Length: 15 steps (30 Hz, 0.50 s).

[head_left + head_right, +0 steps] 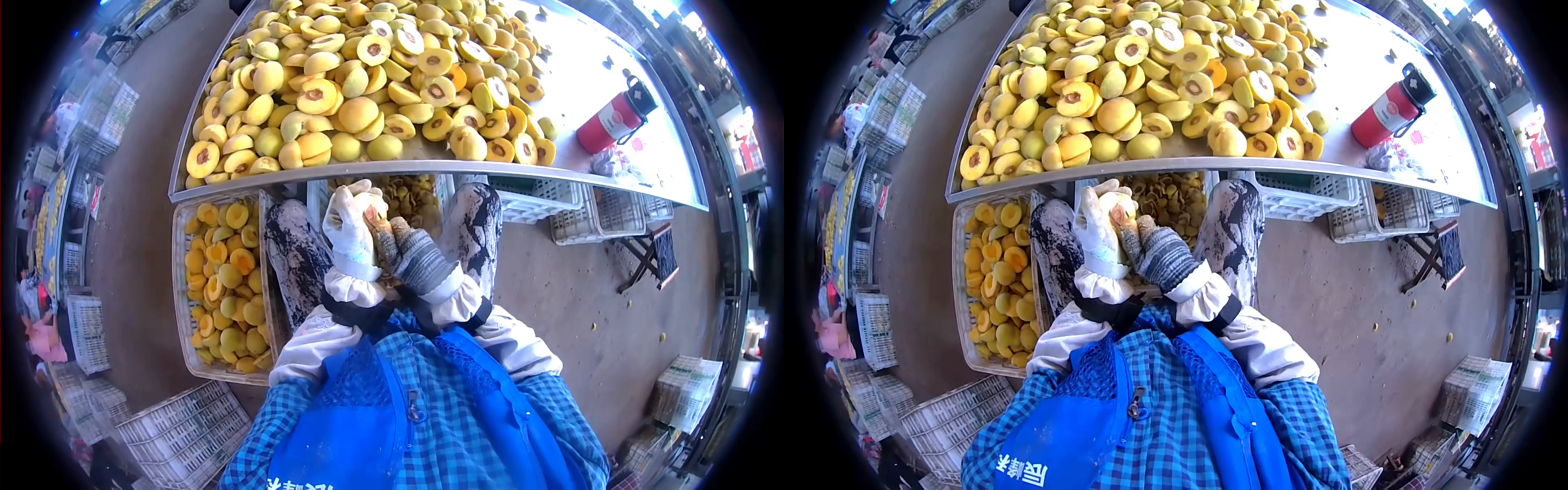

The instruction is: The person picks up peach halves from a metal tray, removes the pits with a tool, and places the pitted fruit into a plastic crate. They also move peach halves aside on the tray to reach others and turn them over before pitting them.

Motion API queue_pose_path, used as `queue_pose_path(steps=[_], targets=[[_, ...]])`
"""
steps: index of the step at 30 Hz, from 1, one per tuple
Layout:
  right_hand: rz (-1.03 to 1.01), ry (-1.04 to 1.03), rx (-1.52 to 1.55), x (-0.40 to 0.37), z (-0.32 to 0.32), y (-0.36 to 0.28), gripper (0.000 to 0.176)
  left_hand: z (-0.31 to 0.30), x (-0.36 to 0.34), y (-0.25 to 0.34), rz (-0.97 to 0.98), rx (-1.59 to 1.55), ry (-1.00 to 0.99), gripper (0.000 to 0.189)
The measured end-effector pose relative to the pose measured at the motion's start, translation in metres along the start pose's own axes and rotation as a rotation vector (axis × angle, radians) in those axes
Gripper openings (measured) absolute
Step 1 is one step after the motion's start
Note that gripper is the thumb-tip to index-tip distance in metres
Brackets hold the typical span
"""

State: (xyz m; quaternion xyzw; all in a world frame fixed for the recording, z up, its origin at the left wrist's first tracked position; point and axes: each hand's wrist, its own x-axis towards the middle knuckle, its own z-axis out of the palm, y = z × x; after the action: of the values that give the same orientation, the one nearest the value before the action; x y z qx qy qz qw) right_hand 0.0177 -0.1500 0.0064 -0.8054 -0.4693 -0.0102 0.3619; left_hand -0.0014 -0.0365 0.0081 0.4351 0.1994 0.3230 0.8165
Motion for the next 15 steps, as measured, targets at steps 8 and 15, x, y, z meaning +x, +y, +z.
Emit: queue_pose_path(steps=[8, 15], targets=[[0.673, -0.313, 1.369, 0.004, -0.026, -0.001, 0.034, -0.006, 0.010, 0.017, -0.273, -0.048, -0.307, 0.041], [0.343, -0.306, 0.864, 0.005, -0.016, -0.006, 0.037, -0.022, 0.006, 0.024, -0.102, 0.215, -0.292, 0.021]])
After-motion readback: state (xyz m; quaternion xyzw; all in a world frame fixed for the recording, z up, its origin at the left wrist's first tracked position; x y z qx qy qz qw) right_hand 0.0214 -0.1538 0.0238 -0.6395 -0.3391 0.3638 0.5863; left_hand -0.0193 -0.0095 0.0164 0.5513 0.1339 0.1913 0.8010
